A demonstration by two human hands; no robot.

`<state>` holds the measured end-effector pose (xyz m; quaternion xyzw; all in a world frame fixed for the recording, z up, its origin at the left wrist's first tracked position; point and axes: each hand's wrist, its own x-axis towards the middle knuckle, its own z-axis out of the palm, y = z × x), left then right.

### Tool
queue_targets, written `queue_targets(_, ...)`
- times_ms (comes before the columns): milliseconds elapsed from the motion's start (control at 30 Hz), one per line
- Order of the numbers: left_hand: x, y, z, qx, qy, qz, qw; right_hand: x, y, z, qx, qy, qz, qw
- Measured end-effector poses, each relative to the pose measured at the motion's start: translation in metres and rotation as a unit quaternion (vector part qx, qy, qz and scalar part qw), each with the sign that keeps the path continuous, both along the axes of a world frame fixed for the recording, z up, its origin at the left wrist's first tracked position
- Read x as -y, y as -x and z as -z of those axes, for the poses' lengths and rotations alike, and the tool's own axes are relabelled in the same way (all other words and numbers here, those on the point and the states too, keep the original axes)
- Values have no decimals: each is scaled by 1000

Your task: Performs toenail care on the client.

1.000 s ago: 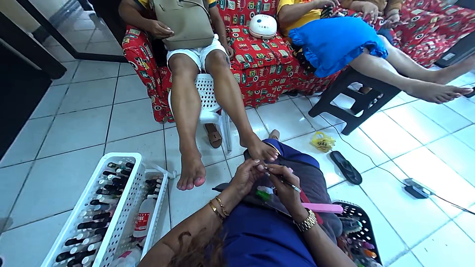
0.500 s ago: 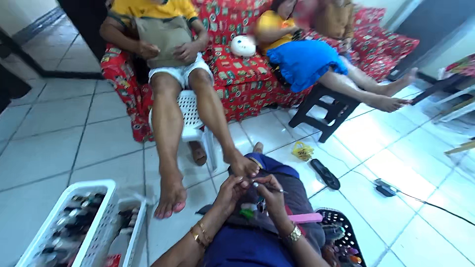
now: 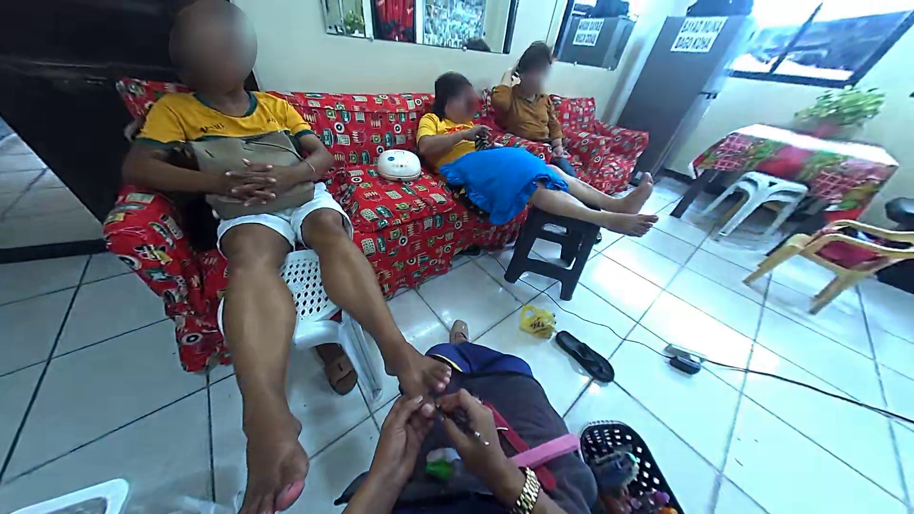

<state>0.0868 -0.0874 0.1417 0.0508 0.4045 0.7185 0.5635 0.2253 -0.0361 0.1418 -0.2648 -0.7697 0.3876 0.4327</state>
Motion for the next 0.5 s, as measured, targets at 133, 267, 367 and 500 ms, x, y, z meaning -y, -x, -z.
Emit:
queue_targets(133,1,0,1,-1,5,-4,1000,2,-1,0,-1,-2,-5,1000)
queue_targets(267,0,0,4,1,1,0,1000,1,-2,-3,5,-19,-14,1000)
queue_targets(367,0,0,-2,3,14,4,1000,-1,-7,-9,26,-16,-19,999)
queue_targets(500,3,-1,-17,1,71,28,997,-17,-28,-25,53,-25,9,998)
